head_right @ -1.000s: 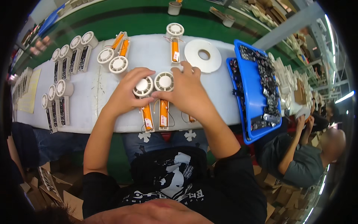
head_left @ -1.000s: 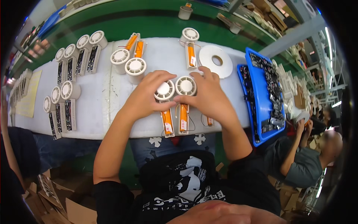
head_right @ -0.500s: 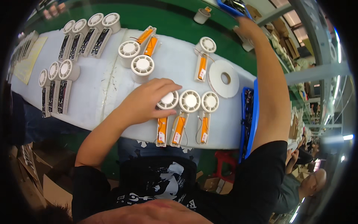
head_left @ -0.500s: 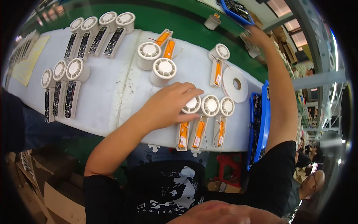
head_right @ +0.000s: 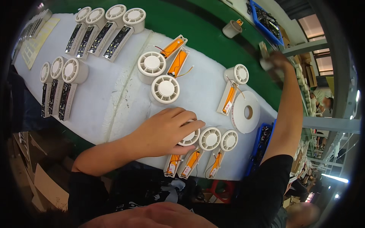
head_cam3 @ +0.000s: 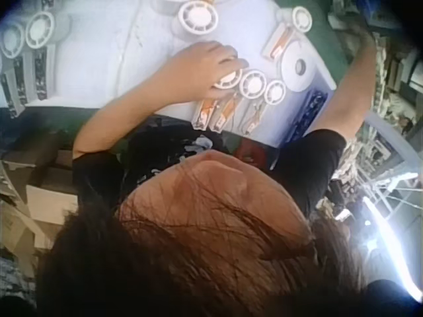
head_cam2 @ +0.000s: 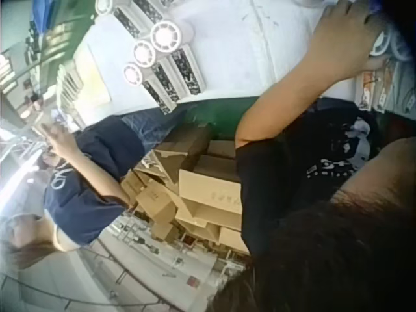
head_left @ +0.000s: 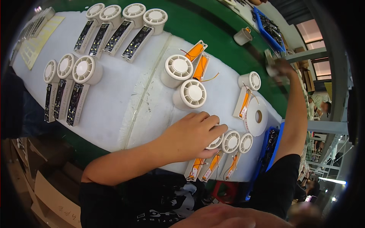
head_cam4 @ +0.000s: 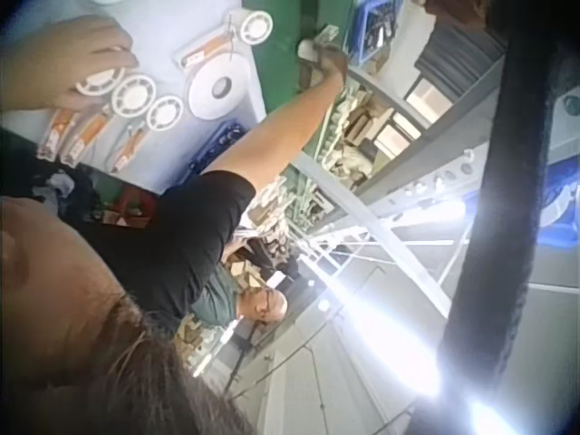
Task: The person connects a circuit board to a battery wire, presses the board into a fan housing, and taps the display to test it. They then set the fan aside and repeat the process with another unit.
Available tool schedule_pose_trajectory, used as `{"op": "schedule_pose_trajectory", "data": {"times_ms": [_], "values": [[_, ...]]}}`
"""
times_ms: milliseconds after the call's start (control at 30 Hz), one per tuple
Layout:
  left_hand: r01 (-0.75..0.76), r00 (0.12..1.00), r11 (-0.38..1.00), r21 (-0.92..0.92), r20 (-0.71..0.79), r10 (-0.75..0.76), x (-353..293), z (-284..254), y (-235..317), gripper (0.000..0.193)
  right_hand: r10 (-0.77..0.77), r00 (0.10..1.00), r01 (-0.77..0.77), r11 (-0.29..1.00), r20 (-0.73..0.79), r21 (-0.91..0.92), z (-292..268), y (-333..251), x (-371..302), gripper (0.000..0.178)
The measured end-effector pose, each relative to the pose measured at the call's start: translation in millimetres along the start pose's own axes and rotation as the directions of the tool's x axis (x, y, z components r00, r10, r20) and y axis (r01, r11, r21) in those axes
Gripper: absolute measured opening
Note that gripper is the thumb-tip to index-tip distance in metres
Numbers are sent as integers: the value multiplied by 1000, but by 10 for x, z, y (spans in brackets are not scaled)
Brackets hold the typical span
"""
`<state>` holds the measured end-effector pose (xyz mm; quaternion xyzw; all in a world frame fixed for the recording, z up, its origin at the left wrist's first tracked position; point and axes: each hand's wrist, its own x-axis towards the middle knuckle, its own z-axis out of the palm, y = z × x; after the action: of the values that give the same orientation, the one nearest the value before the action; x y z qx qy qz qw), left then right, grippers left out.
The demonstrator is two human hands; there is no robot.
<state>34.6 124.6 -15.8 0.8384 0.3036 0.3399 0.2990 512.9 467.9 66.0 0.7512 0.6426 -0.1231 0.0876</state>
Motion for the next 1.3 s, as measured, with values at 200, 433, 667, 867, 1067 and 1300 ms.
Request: {"op": "schedule_pose_trajectory", "data": {"times_ms": [200,433,667,867,1067,1300], "values": [[21,1000,999,28,-16,-21,-17,-39,-69,53,-91,996,91,994,-10,62,162,-1779,-36,59],[1,1000,1000,14,-8,-1,31,1,-53,51,-365,930,337,893,-45,-297,292,-1700,668,75],[12,999,1000,22,-35,-11,-19,-9,-76,50,-411,834,368,911,-368,-185,704,-2360,147,91],[-56,998,998,15,-36,56,40,69,-130,53,-364,870,417,903,-331,103,651,-1810,343,94],[-35,999,999,10,-28,35,-22,36,-193,54,-449,877,468,878,-172,98,468,-2417,-712,75],[-40,999,999,-31,-18,40,-6,-12,-181,53,-607,783,605,794,-133,-60,490,-2676,-2223,71]]}}
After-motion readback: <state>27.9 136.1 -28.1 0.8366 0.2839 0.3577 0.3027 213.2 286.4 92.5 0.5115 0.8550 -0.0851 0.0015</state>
